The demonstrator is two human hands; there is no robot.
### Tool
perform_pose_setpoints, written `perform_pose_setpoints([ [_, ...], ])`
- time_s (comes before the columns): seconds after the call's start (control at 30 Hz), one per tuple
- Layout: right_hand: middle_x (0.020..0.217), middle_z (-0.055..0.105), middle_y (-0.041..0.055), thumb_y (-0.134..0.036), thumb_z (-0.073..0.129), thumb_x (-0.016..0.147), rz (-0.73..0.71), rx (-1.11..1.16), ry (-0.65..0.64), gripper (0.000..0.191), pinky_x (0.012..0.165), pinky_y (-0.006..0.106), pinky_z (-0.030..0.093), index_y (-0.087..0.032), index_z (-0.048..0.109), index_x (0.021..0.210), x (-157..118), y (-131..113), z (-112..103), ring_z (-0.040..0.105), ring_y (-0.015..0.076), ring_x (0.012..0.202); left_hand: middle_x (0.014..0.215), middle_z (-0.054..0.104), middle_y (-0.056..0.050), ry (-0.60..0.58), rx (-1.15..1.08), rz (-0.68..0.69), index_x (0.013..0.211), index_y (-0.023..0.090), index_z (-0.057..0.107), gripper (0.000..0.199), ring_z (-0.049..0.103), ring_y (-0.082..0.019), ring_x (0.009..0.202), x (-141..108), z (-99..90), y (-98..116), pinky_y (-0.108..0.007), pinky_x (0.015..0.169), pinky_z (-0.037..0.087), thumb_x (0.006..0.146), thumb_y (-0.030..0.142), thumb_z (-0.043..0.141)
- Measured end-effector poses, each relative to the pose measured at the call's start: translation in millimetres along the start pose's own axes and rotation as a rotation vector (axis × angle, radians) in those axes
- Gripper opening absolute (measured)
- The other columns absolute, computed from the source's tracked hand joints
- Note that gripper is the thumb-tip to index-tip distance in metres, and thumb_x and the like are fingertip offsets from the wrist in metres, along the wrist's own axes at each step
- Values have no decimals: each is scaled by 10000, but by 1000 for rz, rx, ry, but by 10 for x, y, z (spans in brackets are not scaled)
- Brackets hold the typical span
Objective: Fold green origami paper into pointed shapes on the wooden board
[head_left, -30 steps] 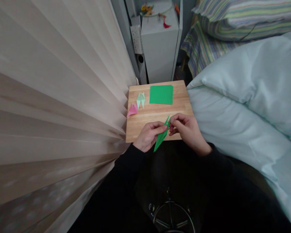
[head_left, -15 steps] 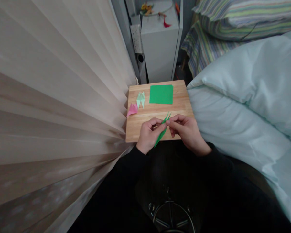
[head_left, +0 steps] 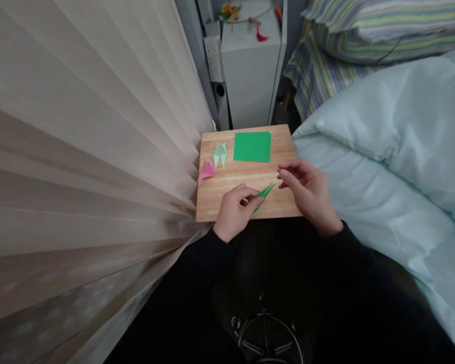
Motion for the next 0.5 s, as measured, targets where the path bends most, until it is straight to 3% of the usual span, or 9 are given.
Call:
perform_pose_setpoints([
  [0.1,1077,722,42,-355,799,847,-167,-180,-252,232,858,367,567,-254,693,1027,-28,-134,106,685,220,1021,745,630,-11,-2,189,77,824,179,770,64,580,-142,694,16,-62,34,-279,634,419,880,178,739],
  [0.2,931,735,36,-285,741,901,-259,-353,-431,67,882,391,528,-236,700,884,-104,-154,226,686,224,931,757,641,-16,-42,295,148,843,178,779,73,597,-150,718,22,-102,79,-286,641,413,901,182,734],
  [0.5,834,720,30,-249,718,905,-270,-450,-510,94,762,346,519,-223,687,820,-149,-55,323,675,202,801,796,628,-23,-164,413,267,853,167,765,89,610,-165,763,-18,-76,141,-303,694,450,923,184,712],
])
Point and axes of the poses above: each hand's wrist, its own x-axis towards the middle knuckle, its own z-axis out of the palm, y = z × x, the point moved 7 cm from there along x, towards the middle knuckle
